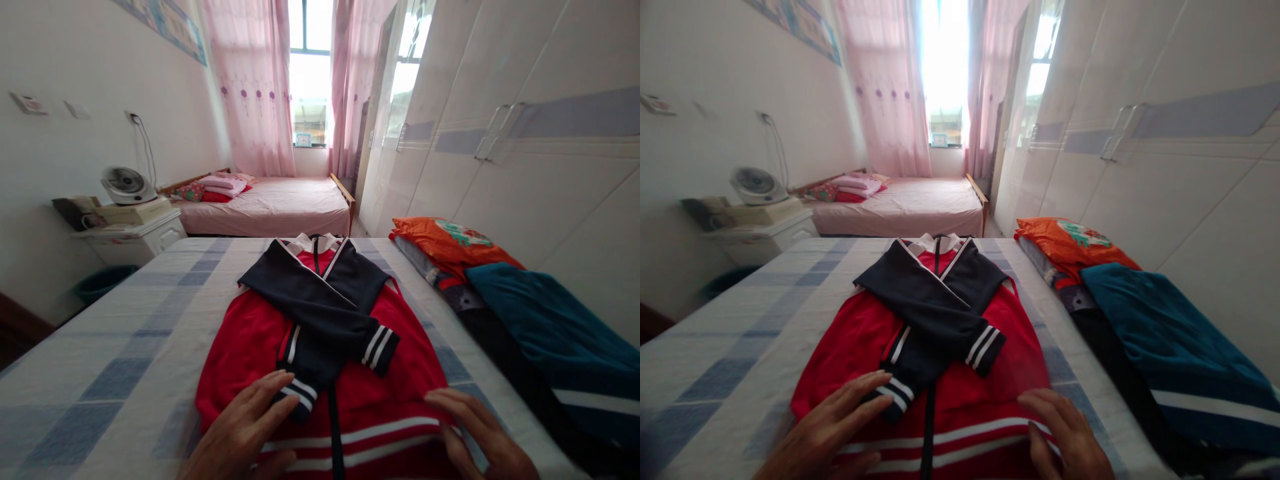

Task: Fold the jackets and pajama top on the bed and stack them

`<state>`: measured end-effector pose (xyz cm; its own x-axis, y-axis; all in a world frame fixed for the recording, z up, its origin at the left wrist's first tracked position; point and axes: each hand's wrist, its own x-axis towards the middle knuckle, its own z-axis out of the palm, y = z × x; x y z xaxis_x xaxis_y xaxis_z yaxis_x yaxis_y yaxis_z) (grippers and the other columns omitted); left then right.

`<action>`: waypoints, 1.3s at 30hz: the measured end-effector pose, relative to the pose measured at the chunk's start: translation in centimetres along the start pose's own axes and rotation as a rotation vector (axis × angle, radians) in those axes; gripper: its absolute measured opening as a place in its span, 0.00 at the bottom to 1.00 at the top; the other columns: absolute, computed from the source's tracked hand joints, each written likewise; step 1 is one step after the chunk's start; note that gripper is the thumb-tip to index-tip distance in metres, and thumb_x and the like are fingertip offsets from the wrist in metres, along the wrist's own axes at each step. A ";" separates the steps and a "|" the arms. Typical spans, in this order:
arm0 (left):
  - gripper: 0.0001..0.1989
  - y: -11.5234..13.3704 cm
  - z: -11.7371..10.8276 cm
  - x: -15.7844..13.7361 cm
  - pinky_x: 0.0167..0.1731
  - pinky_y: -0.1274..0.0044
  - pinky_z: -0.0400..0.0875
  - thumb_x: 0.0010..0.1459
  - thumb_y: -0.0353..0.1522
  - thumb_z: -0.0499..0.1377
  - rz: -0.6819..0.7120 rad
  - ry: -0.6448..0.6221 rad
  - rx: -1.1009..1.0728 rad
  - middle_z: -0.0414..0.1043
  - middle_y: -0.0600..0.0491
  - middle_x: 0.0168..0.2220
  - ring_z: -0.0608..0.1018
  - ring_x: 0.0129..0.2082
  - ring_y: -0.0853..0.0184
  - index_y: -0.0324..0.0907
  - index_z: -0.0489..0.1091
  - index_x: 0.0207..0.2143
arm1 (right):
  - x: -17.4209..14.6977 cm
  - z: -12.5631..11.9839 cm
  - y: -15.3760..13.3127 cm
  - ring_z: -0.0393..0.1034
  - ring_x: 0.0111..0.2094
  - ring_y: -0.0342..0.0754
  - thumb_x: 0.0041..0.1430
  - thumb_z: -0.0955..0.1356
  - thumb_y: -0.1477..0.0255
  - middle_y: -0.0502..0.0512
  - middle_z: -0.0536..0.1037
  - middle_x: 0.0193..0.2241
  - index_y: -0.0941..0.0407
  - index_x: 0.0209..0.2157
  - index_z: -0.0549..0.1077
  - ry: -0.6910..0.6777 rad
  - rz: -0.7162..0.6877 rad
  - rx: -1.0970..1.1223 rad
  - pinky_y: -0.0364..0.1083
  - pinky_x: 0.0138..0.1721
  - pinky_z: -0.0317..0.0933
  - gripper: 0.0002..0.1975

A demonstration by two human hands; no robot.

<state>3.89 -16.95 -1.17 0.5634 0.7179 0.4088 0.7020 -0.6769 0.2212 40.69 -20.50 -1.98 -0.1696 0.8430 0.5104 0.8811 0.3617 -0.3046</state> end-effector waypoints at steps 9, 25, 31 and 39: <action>0.15 -3.7 -1.0 9.7 0.52 0.72 0.65 0.59 0.25 0.50 -0.046 -0.138 0.099 0.65 0.48 0.53 0.69 0.51 0.63 0.43 0.68 0.47 | 6.7 3.8 -1.8 0.68 0.48 0.52 0.50 0.62 0.79 0.57 0.72 0.48 0.53 0.47 0.71 -0.106 -0.088 -0.095 0.52 0.47 0.65 0.21; 0.13 -4.6 -0.6 10.6 0.34 0.77 0.63 0.43 0.19 0.49 -0.066 -0.227 0.076 0.65 0.54 0.32 0.68 0.33 0.67 0.43 0.63 0.28 | 6.2 2.8 -3.5 0.67 0.36 0.48 0.47 0.59 0.84 0.52 0.72 0.34 0.52 0.32 0.67 -0.278 -0.179 0.073 0.48 0.38 0.61 0.15; 0.12 -4.3 -0.7 11.6 0.46 0.75 0.65 0.54 0.25 0.52 -0.131 -0.013 -0.103 0.69 0.52 0.43 0.71 0.45 0.66 0.44 0.69 0.39 | 6.9 1.3 -3.4 0.67 0.44 0.48 0.51 0.59 0.82 0.55 0.73 0.41 0.52 0.38 0.69 -0.123 -0.206 0.085 0.47 0.43 0.63 0.16; 0.21 -4.0 2.2 11.1 0.58 0.58 0.53 0.61 0.41 0.51 -0.042 -0.351 -0.102 0.56 0.51 0.61 0.58 0.61 0.56 0.53 0.61 0.56 | 7.8 2.5 -3.7 0.73 0.36 0.47 0.51 0.66 0.76 0.50 0.78 0.35 0.50 0.33 0.73 -0.468 -0.247 0.018 0.43 0.37 0.65 0.08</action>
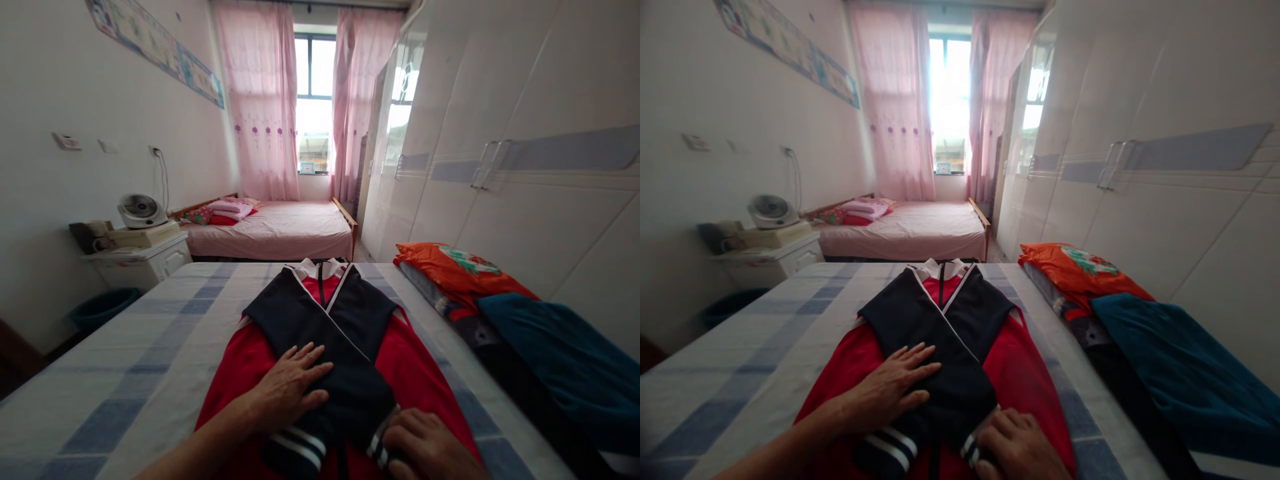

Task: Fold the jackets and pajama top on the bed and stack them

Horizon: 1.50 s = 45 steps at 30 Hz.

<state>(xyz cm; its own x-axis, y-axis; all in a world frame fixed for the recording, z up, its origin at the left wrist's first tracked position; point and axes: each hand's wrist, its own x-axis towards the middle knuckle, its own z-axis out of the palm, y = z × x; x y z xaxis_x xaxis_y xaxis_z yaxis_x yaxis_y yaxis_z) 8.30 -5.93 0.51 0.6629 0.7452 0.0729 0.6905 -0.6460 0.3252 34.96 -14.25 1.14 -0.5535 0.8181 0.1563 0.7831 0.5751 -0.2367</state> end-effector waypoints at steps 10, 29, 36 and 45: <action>0.16 -1.4 -2.6 5.9 0.56 0.70 0.60 0.61 0.36 0.52 0.043 0.216 -0.036 0.65 0.50 0.56 0.66 0.56 0.61 0.45 0.69 0.50 | 9.7 -6.1 4.3 0.69 0.39 0.44 0.59 0.61 0.70 0.52 0.74 0.39 0.53 0.39 0.71 0.117 0.148 0.323 0.43 0.42 0.61 0.10; 0.28 -5.6 3.3 8.3 0.56 0.53 0.53 0.59 0.49 0.48 0.043 0.124 -0.029 0.50 0.48 0.63 0.53 0.63 0.52 0.53 0.52 0.61 | 34.9 -0.9 17.6 0.64 0.52 0.52 0.58 0.60 0.65 0.63 0.70 0.52 0.59 0.54 0.64 0.080 0.433 -0.028 0.48 0.51 0.55 0.23; 0.29 -6.0 3.7 8.6 0.55 0.52 0.55 0.60 0.49 0.46 0.063 0.125 0.002 0.50 0.47 0.63 0.54 0.62 0.51 0.52 0.50 0.61 | 39.1 1.2 18.1 0.66 0.49 0.62 0.54 0.60 0.50 0.69 0.74 0.45 0.59 0.49 0.67 -0.002 0.589 -0.087 0.60 0.48 0.55 0.31; 0.29 -5.5 3.1 8.3 0.57 0.54 0.52 0.59 0.48 0.49 0.037 0.101 -0.027 0.49 0.48 0.64 0.52 0.63 0.53 0.53 0.50 0.61 | 37.9 -2.3 16.5 0.70 0.31 0.45 0.52 0.67 0.63 0.54 0.77 0.30 0.57 0.29 0.72 0.087 0.326 -0.073 0.44 0.34 0.60 0.11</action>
<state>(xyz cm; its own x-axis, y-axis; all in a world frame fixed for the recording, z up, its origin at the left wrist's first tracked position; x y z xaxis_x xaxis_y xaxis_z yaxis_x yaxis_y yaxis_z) 10.85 3.29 -3.65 0.6540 0.7349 0.1796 0.6575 -0.6695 0.3456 27.56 26.24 5.37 -0.2470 0.9548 0.1652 0.9348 0.2797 -0.2190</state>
